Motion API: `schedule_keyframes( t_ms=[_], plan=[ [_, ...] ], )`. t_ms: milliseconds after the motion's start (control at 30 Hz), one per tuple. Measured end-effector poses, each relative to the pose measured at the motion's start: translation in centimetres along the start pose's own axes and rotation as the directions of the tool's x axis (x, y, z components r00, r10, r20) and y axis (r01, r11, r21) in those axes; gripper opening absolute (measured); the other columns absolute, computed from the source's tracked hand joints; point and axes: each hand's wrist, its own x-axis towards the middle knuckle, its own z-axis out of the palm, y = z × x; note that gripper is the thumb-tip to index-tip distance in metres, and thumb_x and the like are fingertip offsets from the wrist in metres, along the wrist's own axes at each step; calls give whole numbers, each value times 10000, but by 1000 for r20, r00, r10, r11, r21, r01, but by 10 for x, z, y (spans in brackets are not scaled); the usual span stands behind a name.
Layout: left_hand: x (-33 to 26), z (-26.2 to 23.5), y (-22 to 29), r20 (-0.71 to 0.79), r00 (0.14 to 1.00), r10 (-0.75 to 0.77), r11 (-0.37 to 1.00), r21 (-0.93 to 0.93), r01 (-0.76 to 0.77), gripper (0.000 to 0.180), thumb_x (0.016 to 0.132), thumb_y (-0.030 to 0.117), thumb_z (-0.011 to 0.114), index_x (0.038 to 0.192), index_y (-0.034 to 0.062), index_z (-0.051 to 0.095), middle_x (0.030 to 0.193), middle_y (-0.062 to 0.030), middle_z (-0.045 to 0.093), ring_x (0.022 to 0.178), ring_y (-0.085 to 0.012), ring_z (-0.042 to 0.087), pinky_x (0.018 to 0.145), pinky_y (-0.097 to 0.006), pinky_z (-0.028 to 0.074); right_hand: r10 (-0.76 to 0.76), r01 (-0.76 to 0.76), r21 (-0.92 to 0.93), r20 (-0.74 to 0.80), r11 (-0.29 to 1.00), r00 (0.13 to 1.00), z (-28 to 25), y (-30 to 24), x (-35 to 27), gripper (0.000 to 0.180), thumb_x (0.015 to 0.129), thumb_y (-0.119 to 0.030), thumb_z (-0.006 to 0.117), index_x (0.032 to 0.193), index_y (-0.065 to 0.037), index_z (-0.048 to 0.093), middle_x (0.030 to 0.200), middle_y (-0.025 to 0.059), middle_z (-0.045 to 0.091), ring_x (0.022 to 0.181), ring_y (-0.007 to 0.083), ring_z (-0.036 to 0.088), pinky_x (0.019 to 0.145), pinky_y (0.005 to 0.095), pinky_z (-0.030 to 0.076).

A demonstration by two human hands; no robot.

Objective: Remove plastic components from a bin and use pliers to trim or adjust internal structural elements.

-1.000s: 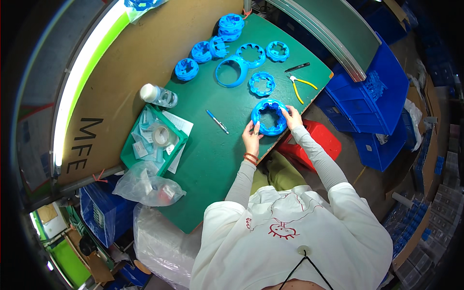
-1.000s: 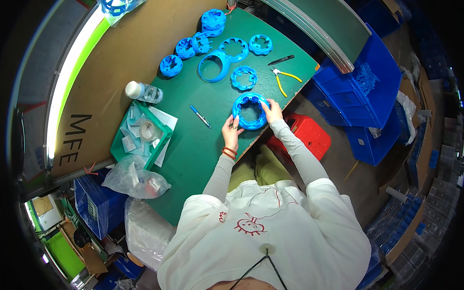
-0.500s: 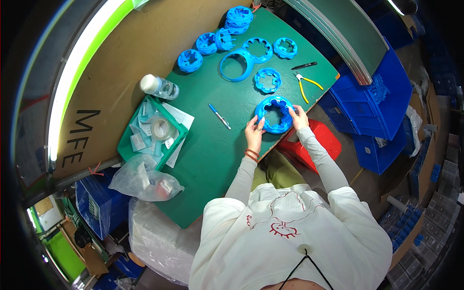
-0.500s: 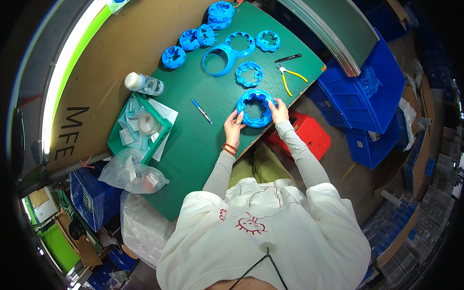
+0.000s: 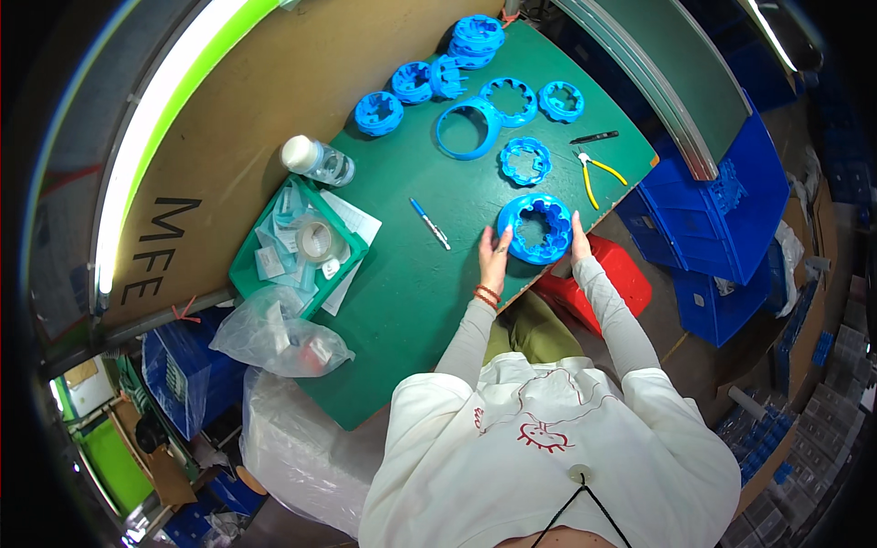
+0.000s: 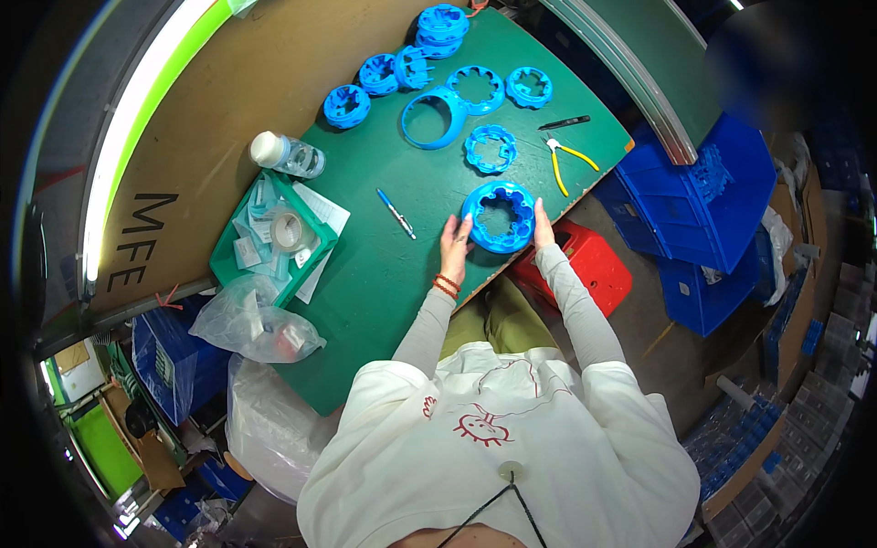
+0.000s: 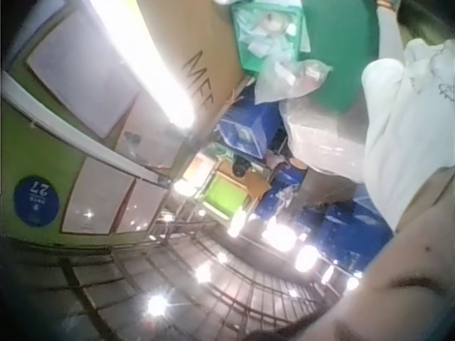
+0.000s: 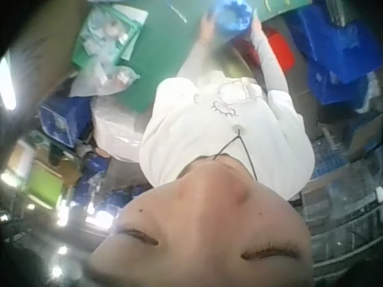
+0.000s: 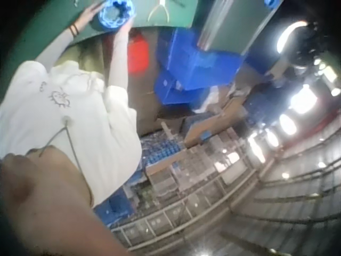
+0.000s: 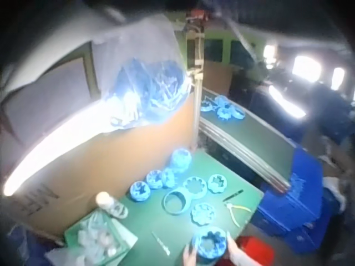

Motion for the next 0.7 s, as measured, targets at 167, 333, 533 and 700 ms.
schedule_keyframes(
  t_ms=[167,333,533,700],
  plan=[
    [1,-2,16,95,994,-54,996,-61,60,587,839,448,597,1263,67,455,1118,-29,551,952,-118,537,749,-294,469,-43,43,26,5,999,999,15,-4,1,686,862,-633,374,1163,-43,553,1040,65,626,883,159,599,798,286,476],
    [-1,-47,61,-69,996,57,980,-189,-69,471,870,399,575,1220,94,492,1115,-8,547,976,-109,525,783,-332,465,-125,144,-143,138,979,983,111,-32,-9,673,905,-570,348,1272,-20,471,1234,95,526,1108,184,492,978,278,335],
    [56,-148,139,-257,932,256,923,-221,-314,401,892,410,531,1181,133,515,1120,0,541,1037,-133,506,869,-462,435,-178,360,-497,375,790,910,292,-56,51,876,807,-721,314,1167,48,527,1149,230,557,1087,312,518,944,373,362],
    [90,-176,142,-358,924,138,941,-244,-235,606,828,519,567,1260,111,448,1250,-48,467,1144,-188,448,874,-482,434,-77,267,-652,304,709,949,340,-50,76,1080,721,-801,321,1301,109,346,1322,288,385,1271,344,351,1058,354,253]
  ],
)
